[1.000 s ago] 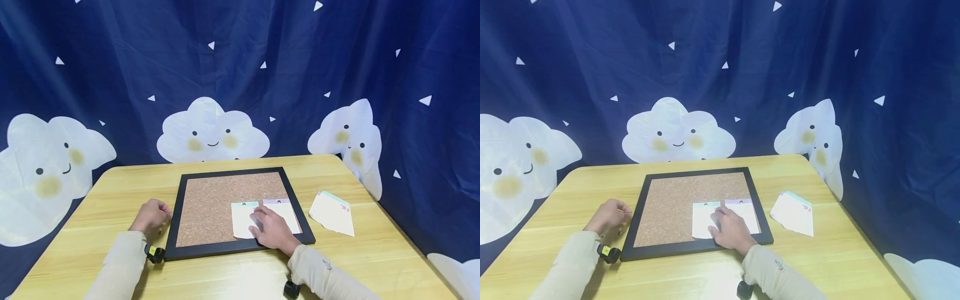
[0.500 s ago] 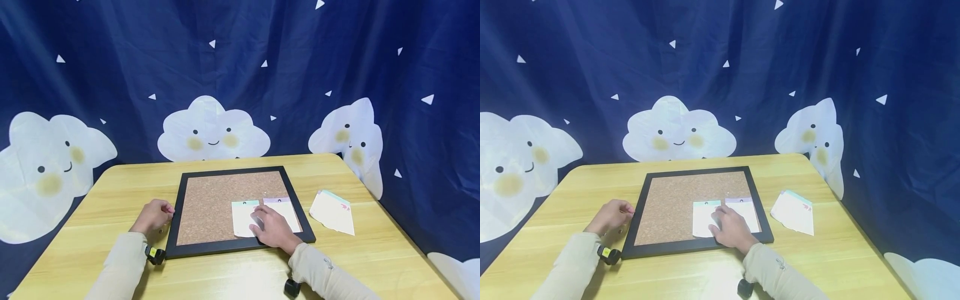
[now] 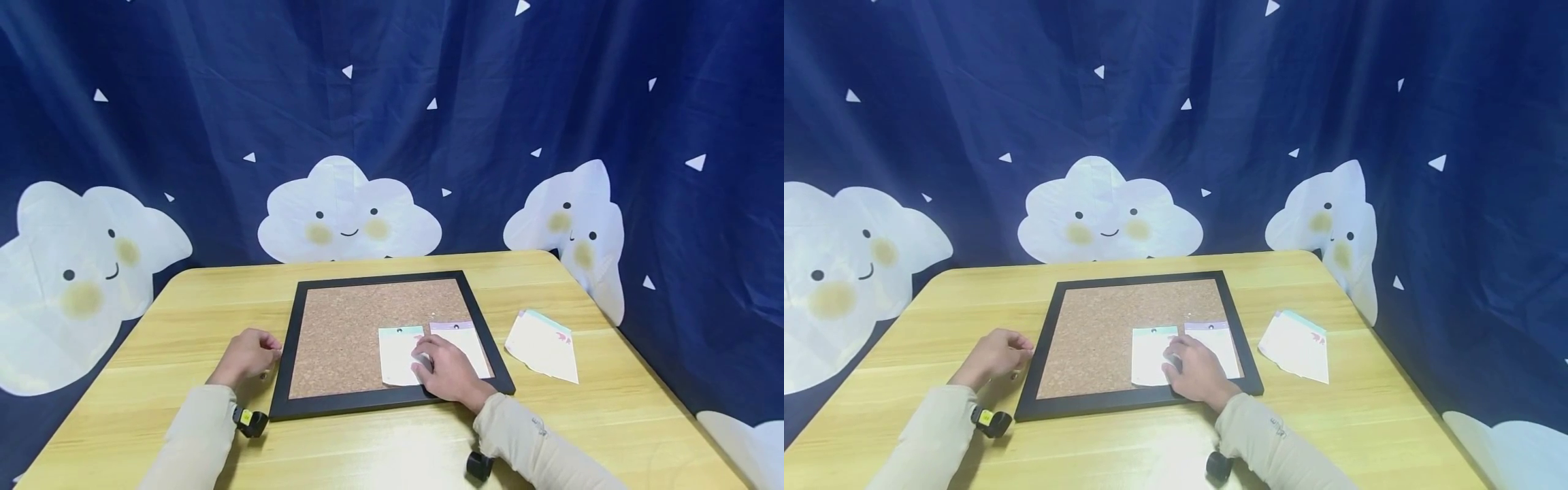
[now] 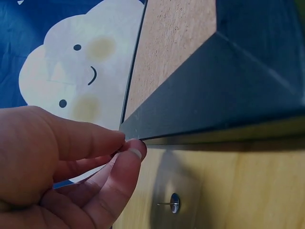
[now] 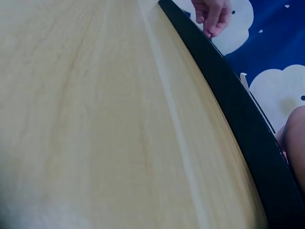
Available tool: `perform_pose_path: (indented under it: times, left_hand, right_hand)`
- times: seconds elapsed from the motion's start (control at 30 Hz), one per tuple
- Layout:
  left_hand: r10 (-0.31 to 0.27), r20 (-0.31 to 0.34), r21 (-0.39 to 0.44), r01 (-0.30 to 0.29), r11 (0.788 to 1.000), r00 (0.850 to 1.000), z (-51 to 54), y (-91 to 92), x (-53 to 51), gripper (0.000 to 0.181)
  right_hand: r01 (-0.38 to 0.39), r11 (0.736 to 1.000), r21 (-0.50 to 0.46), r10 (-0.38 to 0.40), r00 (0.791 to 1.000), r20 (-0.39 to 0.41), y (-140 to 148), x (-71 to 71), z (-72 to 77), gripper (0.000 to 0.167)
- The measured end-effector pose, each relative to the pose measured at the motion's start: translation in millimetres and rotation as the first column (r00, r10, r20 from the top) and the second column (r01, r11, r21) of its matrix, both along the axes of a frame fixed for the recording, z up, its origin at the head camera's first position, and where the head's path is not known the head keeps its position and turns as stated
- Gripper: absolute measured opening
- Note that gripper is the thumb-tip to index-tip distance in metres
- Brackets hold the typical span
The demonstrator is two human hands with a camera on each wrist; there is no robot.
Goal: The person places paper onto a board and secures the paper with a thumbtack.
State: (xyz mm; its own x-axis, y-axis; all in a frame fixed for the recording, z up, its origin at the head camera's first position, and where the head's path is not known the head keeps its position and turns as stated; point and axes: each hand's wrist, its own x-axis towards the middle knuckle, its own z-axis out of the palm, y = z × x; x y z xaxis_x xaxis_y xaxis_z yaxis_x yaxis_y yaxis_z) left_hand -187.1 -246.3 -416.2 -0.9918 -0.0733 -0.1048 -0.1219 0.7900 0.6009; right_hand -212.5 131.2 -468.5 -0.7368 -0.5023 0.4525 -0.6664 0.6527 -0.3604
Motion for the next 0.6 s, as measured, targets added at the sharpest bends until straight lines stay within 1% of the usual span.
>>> perform_pose_path:
  times: [0.1, 0.27, 0.4, 0.5, 0.6]
  left_hand:
    - [-0.009, -0.012, -0.004, 0.009, 1.0, 1.0, -0.7, -0.8, 3.0, 0.005]
    - [-0.045, -0.054, -0.028, 0.044, 0.999, 0.998, -1.7, -0.4, 7.1, 0.007]
    - [-0.06, -0.064, -0.016, 0.059, 0.998, 0.996, -2.7, 2.2, 8.7, 0.007]
    - [-0.061, -0.081, -0.022, 0.06, 0.998, 0.995, -4.0, 1.6, 9.5, 0.006]
    - [-0.036, -0.098, -0.058, 0.03, 0.998, 0.995, -5.6, -2.4, 10.1, 0.006]
  right_hand:
    - [-0.007, 1.0, -0.021, 0.007, 1.0, 0.003, 0.7, 0.8, 0.4, 0.012]
    - [-0.01, 1.0, -0.015, 0.01, 1.0, 0.012, 1.4, 2.2, 2.4, 0.008]
    - [-0.024, 1.0, -0.013, 0.025, 1.0, 0.005, 2.1, 2.8, 4.4, 0.006]
    - [-0.032, 0.999, -0.021, 0.032, 0.999, 0.005, 2.5, 2.9, 5.2, 0.006]
    - [-0.035, 0.999, -0.028, 0.036, 0.999, 0.013, 2.7, 2.8, 5.3, 0.005]
